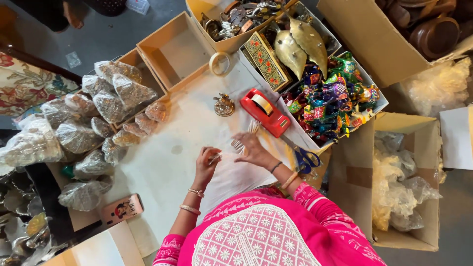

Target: The person wraps a small metal decorative item in bubble wrap on a table. They fold the bubble wrap around the item and secure it with tape. The person then places the wrapped item into a cardboard box with other wrapped items.

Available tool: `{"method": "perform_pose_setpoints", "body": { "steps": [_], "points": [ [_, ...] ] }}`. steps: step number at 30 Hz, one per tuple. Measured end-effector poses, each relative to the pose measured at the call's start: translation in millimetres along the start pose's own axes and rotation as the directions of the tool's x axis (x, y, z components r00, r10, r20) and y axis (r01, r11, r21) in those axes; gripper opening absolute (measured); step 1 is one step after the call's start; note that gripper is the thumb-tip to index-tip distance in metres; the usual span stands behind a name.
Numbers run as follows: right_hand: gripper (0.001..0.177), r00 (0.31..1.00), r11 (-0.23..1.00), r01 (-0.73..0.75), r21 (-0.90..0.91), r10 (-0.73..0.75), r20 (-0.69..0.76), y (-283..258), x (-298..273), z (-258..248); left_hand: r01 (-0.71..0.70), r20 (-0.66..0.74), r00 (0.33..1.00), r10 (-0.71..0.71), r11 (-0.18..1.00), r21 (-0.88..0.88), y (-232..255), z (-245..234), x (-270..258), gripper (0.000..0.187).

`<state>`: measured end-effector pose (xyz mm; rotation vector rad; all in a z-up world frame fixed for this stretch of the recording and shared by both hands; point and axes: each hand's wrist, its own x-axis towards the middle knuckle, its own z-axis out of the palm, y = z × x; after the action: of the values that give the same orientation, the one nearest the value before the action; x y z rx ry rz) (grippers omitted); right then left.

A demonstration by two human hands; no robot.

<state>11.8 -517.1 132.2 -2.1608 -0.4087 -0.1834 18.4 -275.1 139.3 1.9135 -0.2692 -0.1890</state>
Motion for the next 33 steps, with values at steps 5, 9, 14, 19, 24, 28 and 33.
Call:
{"method": "perform_pose_setpoints", "body": {
  "steps": [5,9,14,19,24,28,33],
  "points": [
    [0.024,0.948,0.82,-0.319,0.475,0.265,0.179,37.4,-17.4,50.4,0.077,-0.008,0.997,-0.08,0.982,-0.17,-30.9,2.0,3.3,0.022],
    [0.023,0.878,0.84,-0.478,0.256,0.459,0.134,13.0,-9.3,19.2,0.095,0.012,0.995,-0.094,0.98,-0.176,-53.6,12.2,1.5,0.015],
    [0.019,0.936,0.955,-0.297,-0.005,0.29,-0.198,31.3,-23.9,-11.9,0.012,0.07,0.998,-0.003,0.991,-0.132,-53.9,32.7,7.8,0.024],
    [0.066,0.901,0.875,-0.324,-0.36,0.169,-0.4,38.0,-27.2,-65.8,-0.033,0.155,0.987,0.051,0.993,-0.117,-58.4,67.7,28.0,0.031],
    [0.076,0.907,0.877,-0.335,-0.344,0.202,-0.368,71.7,-36.4,-55.5,-0.48,0.281,0.876,0.391,0.759,0.44,-6.8,77.6,43.0,0.036],
    [0.075,0.892,0.864,-0.379,-0.331,0.247,-0.378,77.7,-36.4,-48.9,-0.648,0.517,0.756,0.401,0.569,0.506,-45.2,92.4,36.6,0.039],
    [0.072,0.899,0.881,-0.358,-0.309,0.236,-0.369,61.7,-34.8,-58.0,-0.499,0.568,0.802,0.185,0.73,0.467,-43.4,93.1,35.0,0.046]
  ]
}}
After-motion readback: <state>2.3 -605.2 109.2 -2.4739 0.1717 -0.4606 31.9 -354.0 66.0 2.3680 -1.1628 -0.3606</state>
